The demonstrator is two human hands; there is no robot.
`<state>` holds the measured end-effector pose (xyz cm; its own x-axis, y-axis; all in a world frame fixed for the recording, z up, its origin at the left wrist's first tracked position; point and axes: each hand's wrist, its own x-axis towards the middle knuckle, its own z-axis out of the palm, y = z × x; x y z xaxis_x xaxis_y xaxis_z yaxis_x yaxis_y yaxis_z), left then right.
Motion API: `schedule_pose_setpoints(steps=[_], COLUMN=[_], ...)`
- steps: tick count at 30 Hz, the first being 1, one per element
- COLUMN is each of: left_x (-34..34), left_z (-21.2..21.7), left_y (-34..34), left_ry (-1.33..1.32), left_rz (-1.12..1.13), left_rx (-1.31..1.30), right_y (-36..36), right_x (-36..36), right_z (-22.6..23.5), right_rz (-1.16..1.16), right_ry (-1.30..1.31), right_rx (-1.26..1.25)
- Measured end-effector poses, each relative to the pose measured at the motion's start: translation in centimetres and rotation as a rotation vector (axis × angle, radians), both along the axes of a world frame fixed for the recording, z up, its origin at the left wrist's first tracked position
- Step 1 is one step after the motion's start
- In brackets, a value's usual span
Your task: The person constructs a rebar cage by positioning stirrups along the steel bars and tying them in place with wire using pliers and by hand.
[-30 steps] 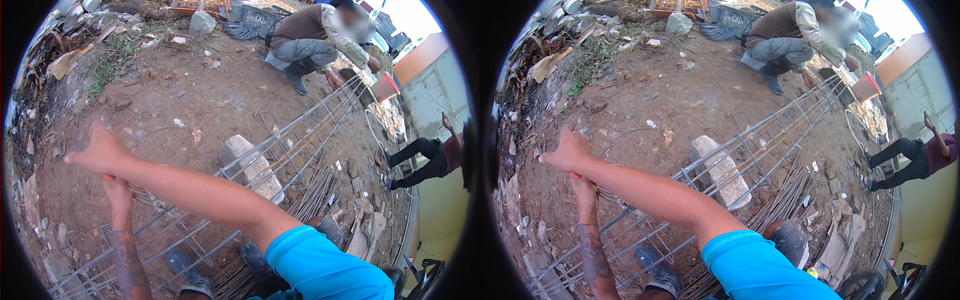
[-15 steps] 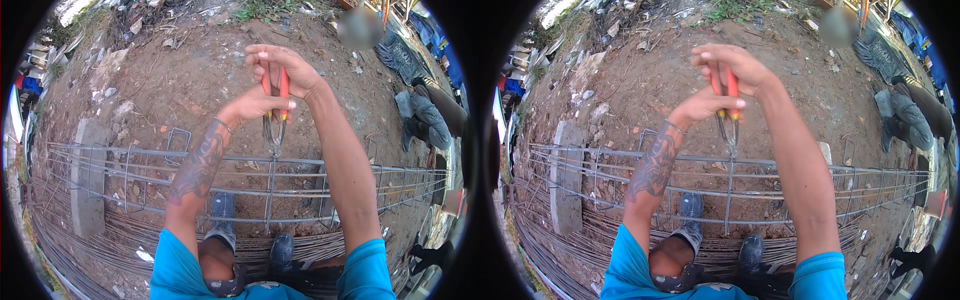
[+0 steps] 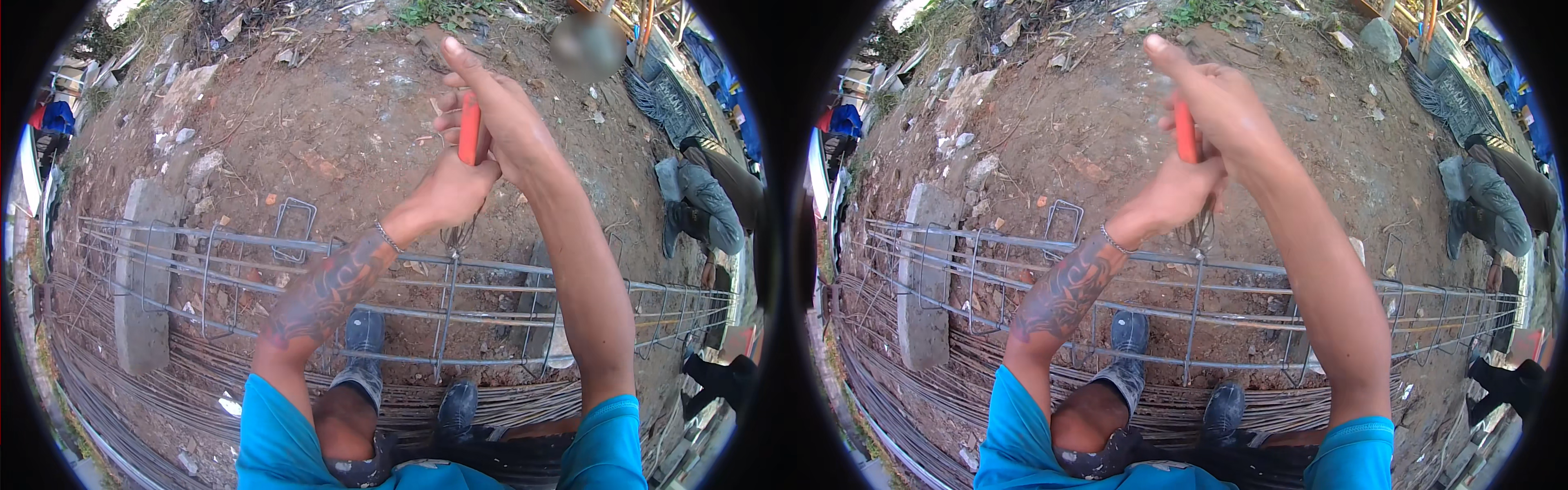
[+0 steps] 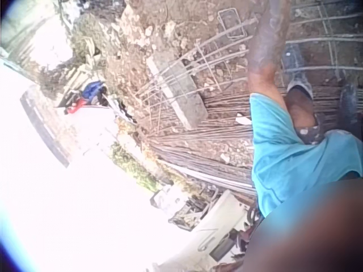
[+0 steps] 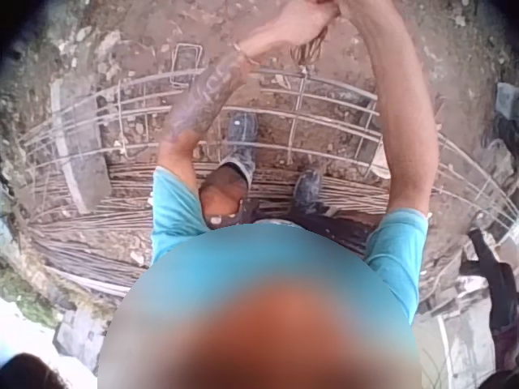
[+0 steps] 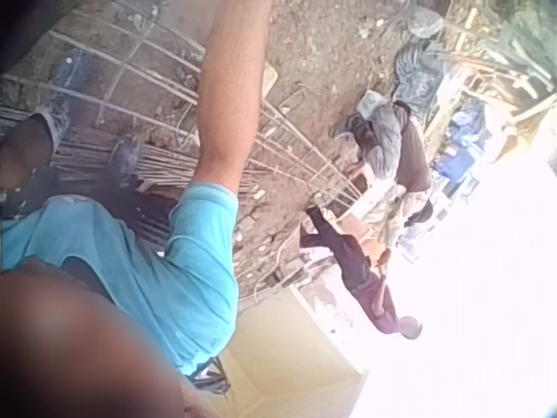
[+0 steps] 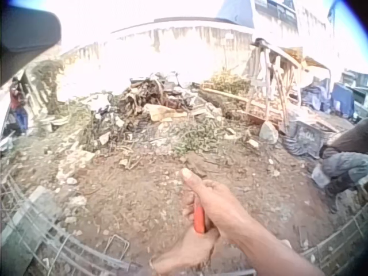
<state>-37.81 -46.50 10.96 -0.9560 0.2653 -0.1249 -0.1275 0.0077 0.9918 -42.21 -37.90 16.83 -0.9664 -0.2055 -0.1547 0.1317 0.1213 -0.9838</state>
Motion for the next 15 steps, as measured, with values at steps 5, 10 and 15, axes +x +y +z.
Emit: schedule_pose_setpoints(steps=[5,10,15], left_x=[1.1,0.4,1.5], left_z=[0.4,0.6,0.4], left_y=[1.2,-1.6,-1.3], left_ry=[0.428,0.148,0.028], left_rz=[0.134,-0.214,-0.118], left_rx=[-0.379,0.121,0.214], right_y=[-0.8,1.8,0.4], right_x=[1.8,-0.5,0.8], right_z=[-0.2,0.1,1.5], right_rz=[-0.295,0.506,0.453], right_ry=[0.484,-0.038,0.075], right_rx=[0.187,-0.632,-0.242])
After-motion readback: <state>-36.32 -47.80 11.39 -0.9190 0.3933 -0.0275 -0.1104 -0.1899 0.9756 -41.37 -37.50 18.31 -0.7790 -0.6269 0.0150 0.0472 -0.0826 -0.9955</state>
